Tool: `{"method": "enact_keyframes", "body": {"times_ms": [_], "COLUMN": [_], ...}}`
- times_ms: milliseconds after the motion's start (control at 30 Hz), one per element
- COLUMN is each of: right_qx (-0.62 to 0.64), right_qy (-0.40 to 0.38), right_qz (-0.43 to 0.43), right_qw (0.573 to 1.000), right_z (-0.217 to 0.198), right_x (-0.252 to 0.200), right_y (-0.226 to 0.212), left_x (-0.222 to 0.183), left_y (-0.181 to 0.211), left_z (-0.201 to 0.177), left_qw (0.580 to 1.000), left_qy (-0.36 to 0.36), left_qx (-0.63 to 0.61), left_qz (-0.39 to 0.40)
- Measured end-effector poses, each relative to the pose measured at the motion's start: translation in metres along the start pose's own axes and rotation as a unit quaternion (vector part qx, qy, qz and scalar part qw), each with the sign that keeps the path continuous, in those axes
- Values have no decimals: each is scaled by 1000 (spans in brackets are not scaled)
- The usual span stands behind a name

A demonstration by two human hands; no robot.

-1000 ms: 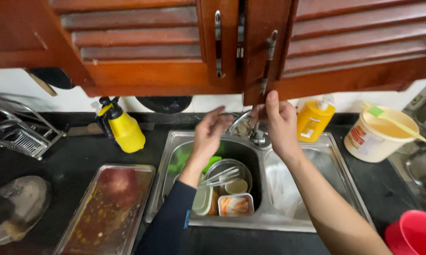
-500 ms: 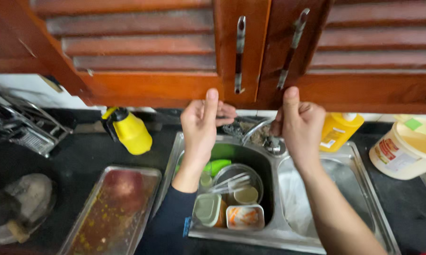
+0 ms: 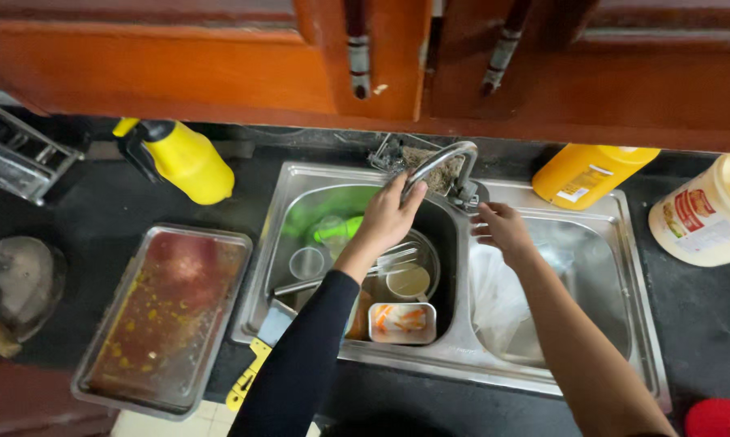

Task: The person washes a yellow brush, plastic containers, a bowl, and other dishes in a kitchen sink, then pours water from a red cup into a large dough mixer.

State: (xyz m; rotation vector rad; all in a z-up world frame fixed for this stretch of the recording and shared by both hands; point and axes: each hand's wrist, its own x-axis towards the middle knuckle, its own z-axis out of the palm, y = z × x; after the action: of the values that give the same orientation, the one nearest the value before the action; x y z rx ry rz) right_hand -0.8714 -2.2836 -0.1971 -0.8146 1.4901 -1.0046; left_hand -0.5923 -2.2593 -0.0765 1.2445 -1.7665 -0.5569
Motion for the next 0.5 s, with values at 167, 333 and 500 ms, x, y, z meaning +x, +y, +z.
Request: {"method": "enact_keyframes", "body": {"times_ms": [167, 333, 500], "right_qx": [187, 158, 182], "right_qy": [-26, -63, -84], "right_qz": [44, -13, -38], "right_qw": [981, 985, 979], "right_z": [-10, 1, 0], "right_x": [110, 140, 133], "right_y": [75, 104, 101], "left_x": [-35, -70, -69], "left_y": [-33, -95, -123], "left_z": [18, 54, 112], "left_qw": [980, 813, 747], "left_qy": [-31, -27, -3], "left_qx": [-138, -428, -503], "left_qz": [-139, -395, -434]}}
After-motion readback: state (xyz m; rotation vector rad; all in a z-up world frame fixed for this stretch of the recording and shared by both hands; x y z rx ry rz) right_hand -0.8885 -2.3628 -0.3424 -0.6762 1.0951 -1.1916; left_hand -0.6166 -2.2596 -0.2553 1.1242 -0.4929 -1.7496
